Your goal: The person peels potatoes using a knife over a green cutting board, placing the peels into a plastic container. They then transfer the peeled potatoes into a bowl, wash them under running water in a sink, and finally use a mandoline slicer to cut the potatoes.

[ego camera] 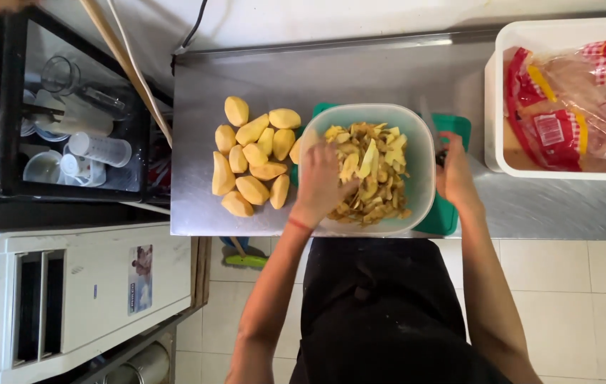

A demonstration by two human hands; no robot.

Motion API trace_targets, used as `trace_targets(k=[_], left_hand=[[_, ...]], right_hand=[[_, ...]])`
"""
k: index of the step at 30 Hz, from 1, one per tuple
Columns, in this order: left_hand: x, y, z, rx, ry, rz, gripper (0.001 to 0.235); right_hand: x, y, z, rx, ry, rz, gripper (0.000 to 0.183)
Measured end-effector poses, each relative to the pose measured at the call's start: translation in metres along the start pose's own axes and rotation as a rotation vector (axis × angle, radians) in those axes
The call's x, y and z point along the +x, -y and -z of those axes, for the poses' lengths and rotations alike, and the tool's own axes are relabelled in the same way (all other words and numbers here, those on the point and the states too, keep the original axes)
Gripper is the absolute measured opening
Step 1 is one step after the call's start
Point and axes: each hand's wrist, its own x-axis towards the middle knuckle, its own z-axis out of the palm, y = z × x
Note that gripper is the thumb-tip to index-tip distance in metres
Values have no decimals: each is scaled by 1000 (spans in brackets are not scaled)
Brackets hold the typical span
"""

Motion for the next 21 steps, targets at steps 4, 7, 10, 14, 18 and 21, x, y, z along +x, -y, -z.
trace_targets(k=[4,7,10,14,18,21], left_hand=[[32,-27,-58,-59,232,35,155],[43,-40,-94,265,288,25,156],[59,-23,-140,419,22,-44,157],[67,-8,-150,262,188,-39,127],[73,-1,-103,-119,306,56,81],[82,30,-88,-270,305,42,89]], right_hand=[[-68,19,-23,-635,76,258,49],[-18,-28,9,-782,168,703,49],[-9,-40,16,-711,46,633,35],[-27,-33,8,-783,50,711,37],[-22,-33,13,-787,60,796,42],[-21,-36,16,-764,64,806,44]])
